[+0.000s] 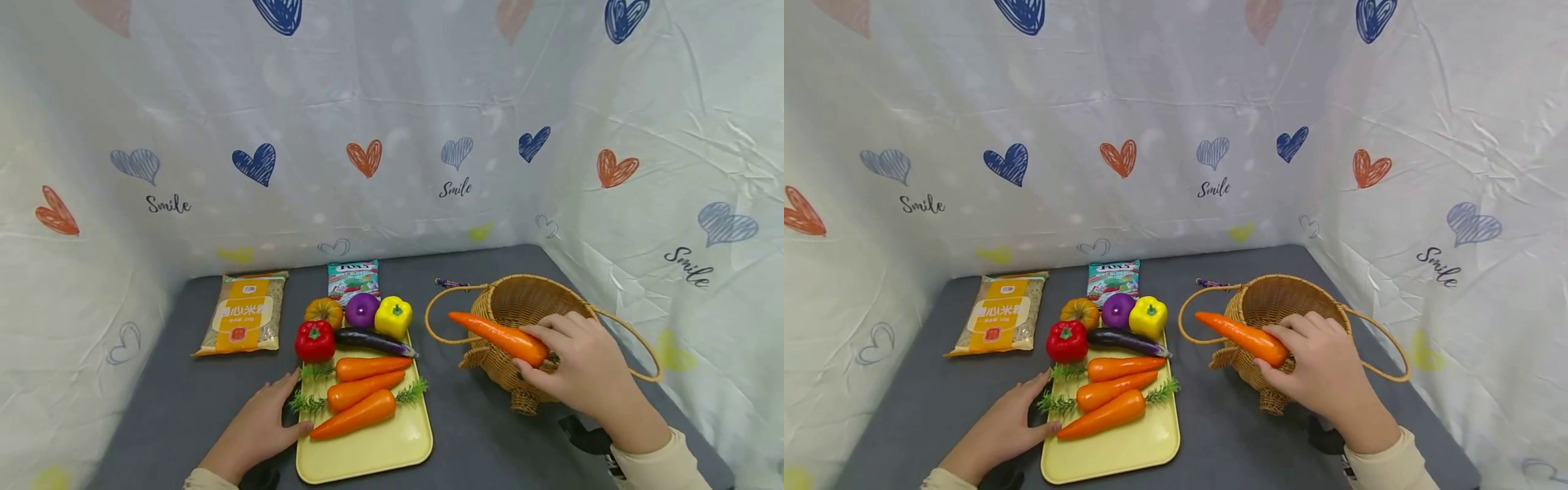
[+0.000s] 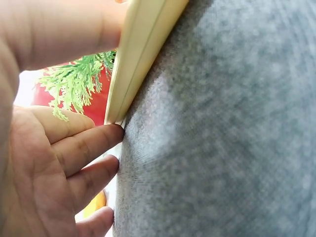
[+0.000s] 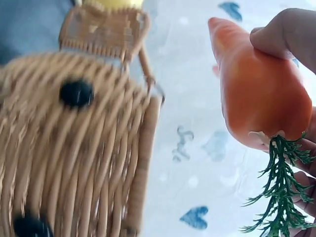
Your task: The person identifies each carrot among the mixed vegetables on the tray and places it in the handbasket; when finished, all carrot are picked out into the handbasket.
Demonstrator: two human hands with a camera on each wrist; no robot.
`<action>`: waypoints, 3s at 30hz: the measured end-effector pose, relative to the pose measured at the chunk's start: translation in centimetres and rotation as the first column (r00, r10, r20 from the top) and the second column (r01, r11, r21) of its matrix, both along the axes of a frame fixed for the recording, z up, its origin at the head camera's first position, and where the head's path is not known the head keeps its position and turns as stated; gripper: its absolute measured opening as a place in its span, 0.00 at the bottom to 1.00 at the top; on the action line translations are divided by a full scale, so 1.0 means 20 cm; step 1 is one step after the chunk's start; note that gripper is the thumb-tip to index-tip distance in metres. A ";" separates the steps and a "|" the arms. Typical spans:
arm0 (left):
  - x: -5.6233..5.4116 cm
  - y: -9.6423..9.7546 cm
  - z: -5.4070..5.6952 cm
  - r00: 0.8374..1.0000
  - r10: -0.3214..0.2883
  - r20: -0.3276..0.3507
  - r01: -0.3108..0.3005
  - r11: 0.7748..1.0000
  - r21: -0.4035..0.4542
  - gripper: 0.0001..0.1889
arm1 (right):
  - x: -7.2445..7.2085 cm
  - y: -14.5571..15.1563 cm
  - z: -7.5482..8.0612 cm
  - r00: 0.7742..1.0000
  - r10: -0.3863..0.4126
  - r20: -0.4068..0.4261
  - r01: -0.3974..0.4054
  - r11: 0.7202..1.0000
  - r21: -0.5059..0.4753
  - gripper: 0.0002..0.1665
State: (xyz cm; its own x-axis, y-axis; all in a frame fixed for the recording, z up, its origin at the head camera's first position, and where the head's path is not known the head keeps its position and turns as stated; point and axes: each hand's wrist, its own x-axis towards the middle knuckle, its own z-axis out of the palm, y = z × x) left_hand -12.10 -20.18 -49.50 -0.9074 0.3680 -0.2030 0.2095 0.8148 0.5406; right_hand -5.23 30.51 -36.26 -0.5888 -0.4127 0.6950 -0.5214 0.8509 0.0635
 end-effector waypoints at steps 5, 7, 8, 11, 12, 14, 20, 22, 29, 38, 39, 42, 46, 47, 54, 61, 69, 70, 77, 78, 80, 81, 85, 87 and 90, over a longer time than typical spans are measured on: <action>0.00 0.00 0.00 1.000 -0.001 0.007 0.001 1.000 -0.007 0.61 | -0.01 0.10 0.01 0.998 -0.054 0.019 0.054 0.999 0.000 0.37; 0.00 0.00 -0.01 1.000 -0.004 0.006 0.004 1.000 -0.010 0.61 | -0.02 0.13 0.01 0.996 -0.083 0.028 0.083 0.997 0.001 0.36; 0.00 0.00 -0.01 1.000 -0.005 0.004 0.005 1.000 -0.011 0.61 | -0.02 0.15 0.00 0.994 -0.101 0.033 0.101 0.995 -0.001 0.35; 0.00 0.00 -0.01 1.000 -0.007 0.000 0.007 1.000 -0.012 0.61 | -0.02 0.19 0.00 0.987 -0.154 0.044 0.155 0.988 -0.008 0.31; 0.00 0.00 -0.01 1.000 -0.007 -0.002 0.007 1.000 -0.013 0.61 | -0.02 0.20 -0.01 0.983 -0.177 0.051 0.178 0.984 -0.013 0.30; 0.00 0.00 0.00 1.000 -0.007 -0.002 0.007 1.000 -0.016 0.61 | -0.02 0.22 -0.02 0.972 -0.224 0.068 0.226 0.974 -0.026 0.27; -0.01 0.01 0.00 1.000 -0.005 -0.001 0.005 1.000 -0.028 0.60 | -0.01 0.26 -0.04 0.919 -0.373 0.126 0.380 0.925 -0.033 0.27; -0.01 0.01 0.01 1.000 -0.004 0.000 0.004 1.000 -0.030 0.60 | -0.01 0.27 -0.05 0.903 -0.403 0.148 0.410 0.912 -0.023 0.28; 0.00 0.00 0.00 1.000 -0.008 -0.013 0.008 1.000 -0.018 0.60 | -0.02 0.28 -0.05 0.856 -0.458 0.239 0.470 0.883 0.008 0.28; 0.00 0.01 0.01 1.000 -0.006 -0.013 0.005 0.999 -0.032 0.60 | -0.05 0.28 -0.07 0.815 -0.477 0.329 0.500 0.866 0.017 0.27; 0.00 0.01 0.01 1.000 -0.005 -0.011 0.004 0.999 -0.032 0.60 | -0.05 0.28 -0.08 0.808 -0.480 0.342 0.504 0.863 0.021 0.27; 0.00 0.01 0.01 1.000 -0.004 -0.003 0.004 0.999 -0.032 0.60 | -0.06 0.28 -0.09 0.780 -0.493 0.385 0.521 0.853 0.036 0.28; 0.00 0.01 0.01 1.000 -0.005 0.001 0.005 1.000 -0.022 0.60 | -0.07 0.27 -0.10 0.762 -0.507 0.404 0.536 0.843 0.048 0.29; 0.00 0.01 0.01 1.000 -0.007 0.001 0.007 1.000 -0.019 0.60 | -0.07 0.27 -0.10 0.764 -0.509 0.397 0.537 0.843 0.047 0.29; -0.01 0.01 0.00 1.000 -0.010 -0.001 0.010 1.000 -0.016 0.60 | -0.09 0.24 -0.09 0.745 -0.486 0.457 0.514 0.855 0.072 0.20; 0.00 0.01 0.01 1.000 -0.005 0.006 0.005 1.000 -0.014 0.60 | -0.11 0.20 -0.10 0.741 -0.465 0.483 0.495 0.866 0.075 0.24; -0.01 0.00 0.01 1.000 -0.005 0.007 0.005 1.000 -0.021 0.59 | -0.15 0.16 -0.13 0.785 -0.408 0.466 0.456 0.890 0.012 0.24; -0.01 0.00 0.01 1.000 -0.006 0.006 0.006 1.000 -0.020 0.59 | -0.16 0.15 -0.13 0.794 -0.396 0.461 0.450 0.893 -0.007 0.24; -0.01 0.01 0.01 1.000 -0.014 0.002 0.014 1.000 -0.025 0.58 | -0.18 0.07 -0.13 0.806 -0.238 0.542 0.377 0.912 -0.161 0.29; -0.01 0.01 0.00 1.000 -0.016 0.001 0.016 1.000 -0.025 0.58 | -0.17 0.06 -0.14 0.824 -0.218 0.523 0.359 0.915 -0.185 0.28; -0.02 0.01 0.00 1.000 -0.020 -0.001 0.020 1.000 -0.024 0.58 | -0.16 0.03 -0.16 0.880 -0.184 0.439 0.309 0.922 -0.234 0.23; -0.02 0.01 0.00 1.000 -0.022 -0.001 0.022 1.000 -0.021 0.58 | -0.15 0.02 -0.16 0.912 -0.164 0.375 0.272 0.927 -0.257 0.21; -0.02 0.01 0.00 1.000 -0.024 -0.010 0.024 1.000 -0.014 0.57 | -0.14 -0.10 -0.18 0.996 -0.055 0.073 0.075 0.949 -0.305 0.23; -0.01 0.01 0.00 1.000 -0.022 -0.015 0.022 1.000 -0.018 0.57 | -0.13 -0.19 -0.18 0.999 0.015 -0.042 -0.027 0.952 -0.304 0.27; -0.01 0.01 0.00 1.000 -0.018 -0.021 0.017 1.000 -0.025 0.58 | -0.13 -0.34 -0.21 0.989 0.109 -0.095 -0.132 0.949 -0.287 0.26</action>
State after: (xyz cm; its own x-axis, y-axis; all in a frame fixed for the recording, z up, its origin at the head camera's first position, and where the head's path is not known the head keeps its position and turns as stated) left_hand -12.32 -20.08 -49.57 -0.9051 0.3789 -0.1931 0.2349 0.8239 0.5157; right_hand -7.83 23.80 -40.53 -0.4873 -0.2498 0.8367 -0.6247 0.7692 -0.1342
